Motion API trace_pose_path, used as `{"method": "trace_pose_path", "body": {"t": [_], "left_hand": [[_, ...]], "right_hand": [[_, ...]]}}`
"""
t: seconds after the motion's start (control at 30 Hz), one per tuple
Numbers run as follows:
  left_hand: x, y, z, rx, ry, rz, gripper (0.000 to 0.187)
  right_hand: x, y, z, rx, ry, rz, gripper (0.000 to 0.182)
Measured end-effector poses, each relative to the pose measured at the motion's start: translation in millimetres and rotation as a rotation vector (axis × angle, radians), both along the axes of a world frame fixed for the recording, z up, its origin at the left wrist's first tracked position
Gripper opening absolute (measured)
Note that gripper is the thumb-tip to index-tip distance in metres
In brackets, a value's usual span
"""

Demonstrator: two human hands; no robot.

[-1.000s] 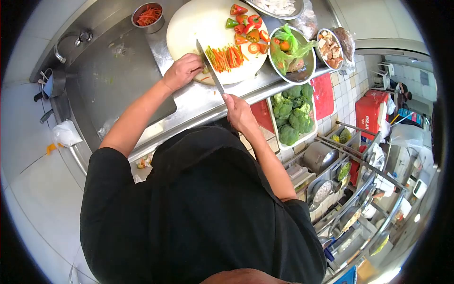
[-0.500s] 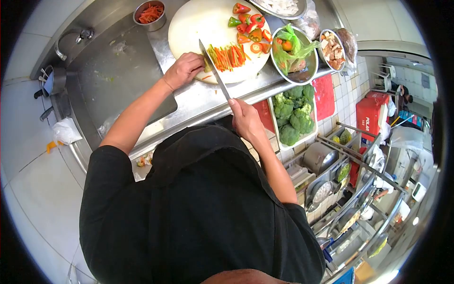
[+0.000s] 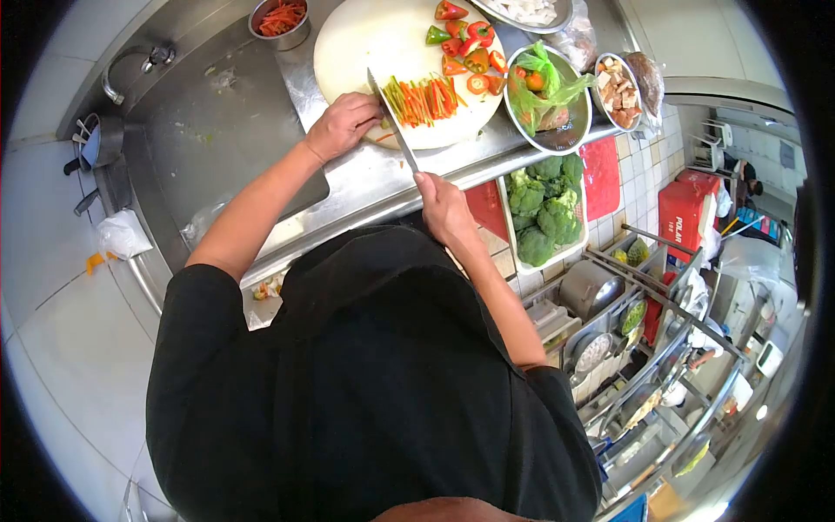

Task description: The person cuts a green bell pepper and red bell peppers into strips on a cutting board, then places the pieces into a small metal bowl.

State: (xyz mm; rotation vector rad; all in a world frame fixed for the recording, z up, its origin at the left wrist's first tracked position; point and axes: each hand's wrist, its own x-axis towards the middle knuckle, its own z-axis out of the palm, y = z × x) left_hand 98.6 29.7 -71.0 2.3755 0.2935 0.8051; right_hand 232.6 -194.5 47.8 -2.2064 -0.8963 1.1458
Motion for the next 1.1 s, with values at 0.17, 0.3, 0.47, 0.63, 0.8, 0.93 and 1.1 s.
{"method": "trace_pose_path", "body": {"t": [0.17, 0.3, 0.47, 0.63, 0.8, 0.93, 1.1], "left_hand": [[-3.6, 3.1, 3.5, -0.004, 0.020, -0.030, 0.015], [-3.6, 4.8, 3.5, 0.091, -0.028, -0.053, 0.016], [-1.7, 4.5, 3.7, 0.096, 0.007, -0.048, 0.016], [-0.7, 6.6, 7.3, 0.055, 0.037, -0.061, 0.016], [-1.9, 5.9, 5.1, 0.056, 0.040, -0.051, 0.015], [-3.3, 3.2, -4.0, 0.058, 0.001, -0.023, 0.014], [-1.8, 3.4, -0.9, 0.052, 0.020, -0.007, 0.015]], "right_hand": [[5.0, 3.1, -11.6, -0.034, 0.059, -0.042, 0.054], [4.5, 2.9, -12.5, -0.035, 0.084, -0.048, 0.055], [6.6, 5.5, -0.4, -0.055, 0.078, -0.041, 0.055], [7.9, -0.1, 24.9, -0.105, 0.122, -0.052, 0.055], [7.4, -9.0, 17.3, -0.100, 0.091, -0.013, 0.054], [2.0, 0.2, -11.8, -0.037, 0.042, 0.006, 0.054], [7.0, 2.5, 14.7, -0.095, 0.109, -0.035, 0.054]]}}
